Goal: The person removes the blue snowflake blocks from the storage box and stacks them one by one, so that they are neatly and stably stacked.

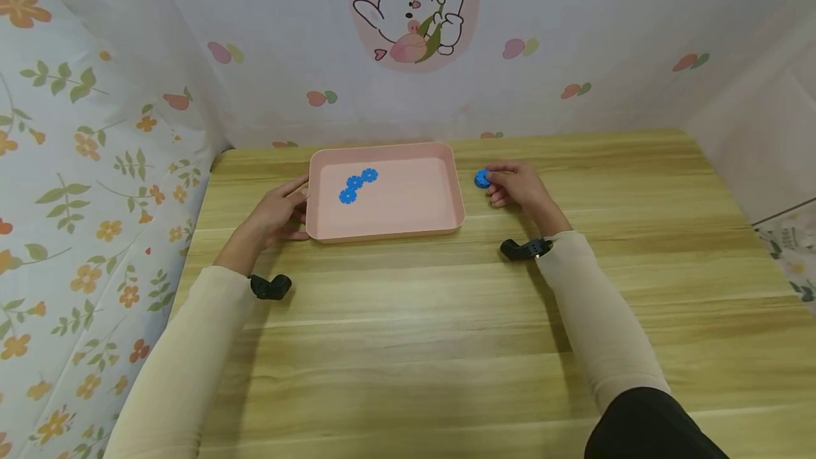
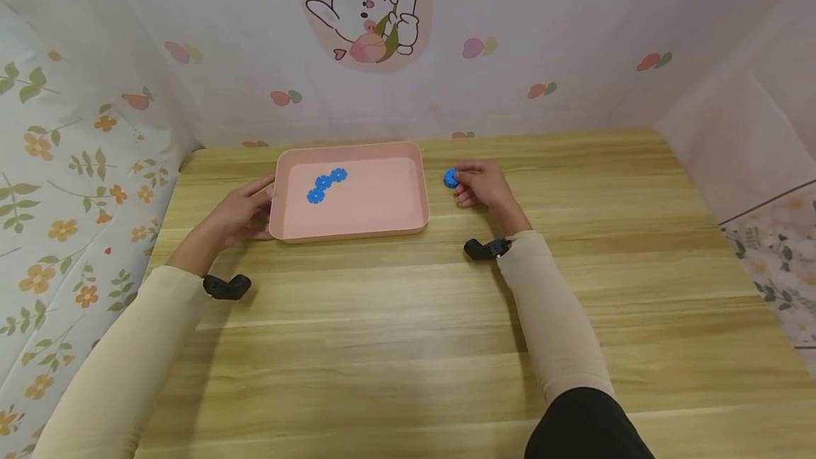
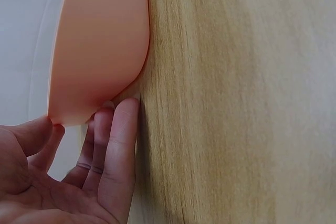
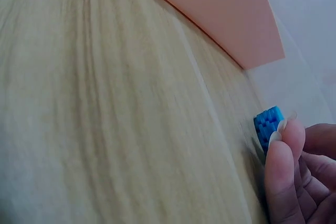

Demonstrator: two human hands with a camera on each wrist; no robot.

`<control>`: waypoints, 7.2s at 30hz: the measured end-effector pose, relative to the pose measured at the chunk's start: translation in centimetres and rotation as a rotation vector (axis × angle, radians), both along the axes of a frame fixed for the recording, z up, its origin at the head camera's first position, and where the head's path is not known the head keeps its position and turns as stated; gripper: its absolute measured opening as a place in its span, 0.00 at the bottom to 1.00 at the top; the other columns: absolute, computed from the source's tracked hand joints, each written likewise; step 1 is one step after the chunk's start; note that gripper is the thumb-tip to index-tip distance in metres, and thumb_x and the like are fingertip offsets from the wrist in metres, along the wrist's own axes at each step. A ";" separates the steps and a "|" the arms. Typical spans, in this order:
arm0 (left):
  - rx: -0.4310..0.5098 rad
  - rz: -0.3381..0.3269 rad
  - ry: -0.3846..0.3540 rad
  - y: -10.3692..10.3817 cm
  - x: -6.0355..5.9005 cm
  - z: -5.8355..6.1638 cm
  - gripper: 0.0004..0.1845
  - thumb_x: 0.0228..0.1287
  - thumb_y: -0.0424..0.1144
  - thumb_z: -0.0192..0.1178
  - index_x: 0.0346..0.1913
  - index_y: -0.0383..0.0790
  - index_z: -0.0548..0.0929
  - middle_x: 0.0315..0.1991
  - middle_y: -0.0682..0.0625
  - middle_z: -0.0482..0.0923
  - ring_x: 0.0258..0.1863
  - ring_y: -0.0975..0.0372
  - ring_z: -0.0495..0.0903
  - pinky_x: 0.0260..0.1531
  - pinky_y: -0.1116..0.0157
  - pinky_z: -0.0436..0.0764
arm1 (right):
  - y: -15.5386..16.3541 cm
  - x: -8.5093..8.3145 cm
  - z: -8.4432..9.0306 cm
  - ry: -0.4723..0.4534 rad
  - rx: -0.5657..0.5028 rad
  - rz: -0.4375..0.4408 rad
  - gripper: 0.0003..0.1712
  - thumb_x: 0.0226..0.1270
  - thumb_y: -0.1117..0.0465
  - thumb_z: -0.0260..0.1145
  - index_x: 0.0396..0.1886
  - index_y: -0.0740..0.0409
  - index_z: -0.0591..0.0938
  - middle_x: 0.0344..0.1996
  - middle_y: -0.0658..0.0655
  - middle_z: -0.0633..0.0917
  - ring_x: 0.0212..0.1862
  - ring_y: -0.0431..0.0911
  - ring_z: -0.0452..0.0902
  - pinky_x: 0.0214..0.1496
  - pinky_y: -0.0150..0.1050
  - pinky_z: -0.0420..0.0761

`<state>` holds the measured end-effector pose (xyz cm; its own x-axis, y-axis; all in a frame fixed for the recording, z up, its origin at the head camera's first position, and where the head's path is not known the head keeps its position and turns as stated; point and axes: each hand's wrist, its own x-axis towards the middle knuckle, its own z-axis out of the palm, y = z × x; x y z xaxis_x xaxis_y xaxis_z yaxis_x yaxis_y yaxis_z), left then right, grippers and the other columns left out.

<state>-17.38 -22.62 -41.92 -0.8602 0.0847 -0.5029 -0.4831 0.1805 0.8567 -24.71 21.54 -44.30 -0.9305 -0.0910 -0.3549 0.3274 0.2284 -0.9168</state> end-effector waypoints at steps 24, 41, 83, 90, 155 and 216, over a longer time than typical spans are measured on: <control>-0.009 -0.018 -0.002 0.0 0.3 0.5 0.26 0.71 0.48 0.43 0.70 0.62 0.54 0.49 0.37 0.67 0.35 0.55 0.71 0.34 0.51 0.79 | -3.7 -2.7 6.2 0.109 0.113 0.236 0.23 0.64 0.56 0.60 0.56 0.63 0.73 0.20 0.63 0.80 0.16 0.48 0.77 0.23 0.43 0.80; -0.024 -0.016 -0.003 0.1 0.0 0.3 0.25 0.71 0.47 0.43 0.69 0.63 0.55 0.48 0.38 0.68 0.36 0.54 0.71 0.33 0.52 0.79 | -9.9 -3.7 6.3 0.066 0.150 0.444 0.17 0.66 0.59 0.57 0.52 0.60 0.76 0.22 0.66 0.79 0.21 0.55 0.79 0.32 0.51 0.79; 0.006 0.007 0.009 -0.2 -0.2 -0.1 0.25 0.71 0.47 0.44 0.68 0.63 0.57 0.45 0.39 0.71 0.31 0.56 0.74 0.31 0.52 0.80 | -18.9 -4.6 2.5 -0.034 0.188 0.639 0.21 0.64 0.60 0.61 0.58 0.50 0.75 0.22 0.63 0.79 0.22 0.52 0.79 0.29 0.47 0.80; 0.008 0.003 0.007 -0.2 -0.2 -0.1 0.25 0.71 0.46 0.44 0.68 0.63 0.57 0.45 0.39 0.71 0.31 0.56 0.74 0.31 0.52 0.80 | -19.2 -4.2 2.2 0.009 0.237 0.621 0.22 0.61 0.61 0.63 0.56 0.49 0.76 0.19 0.61 0.78 0.19 0.50 0.77 0.27 0.46 0.80; -0.010 -0.008 0.017 -0.3 -0.1 -0.2 0.25 0.71 0.47 0.44 0.69 0.63 0.57 0.47 0.38 0.70 0.33 0.55 0.73 0.32 0.53 0.80 | -8.3 -0.8 5.2 0.077 -0.012 0.347 0.15 0.65 0.61 0.59 0.48 0.61 0.69 0.20 0.63 0.79 0.17 0.48 0.77 0.27 0.47 0.80; -0.010 0.000 0.008 -0.3 -0.1 0.0 0.26 0.69 0.49 0.46 0.68 0.65 0.57 0.47 0.38 0.70 0.35 0.54 0.74 0.32 0.51 0.79 | 0.6 -1.5 2.2 -0.030 0.078 0.151 0.24 0.69 0.54 0.55 0.59 0.62 0.70 0.21 0.60 0.79 0.17 0.47 0.77 0.26 0.44 0.80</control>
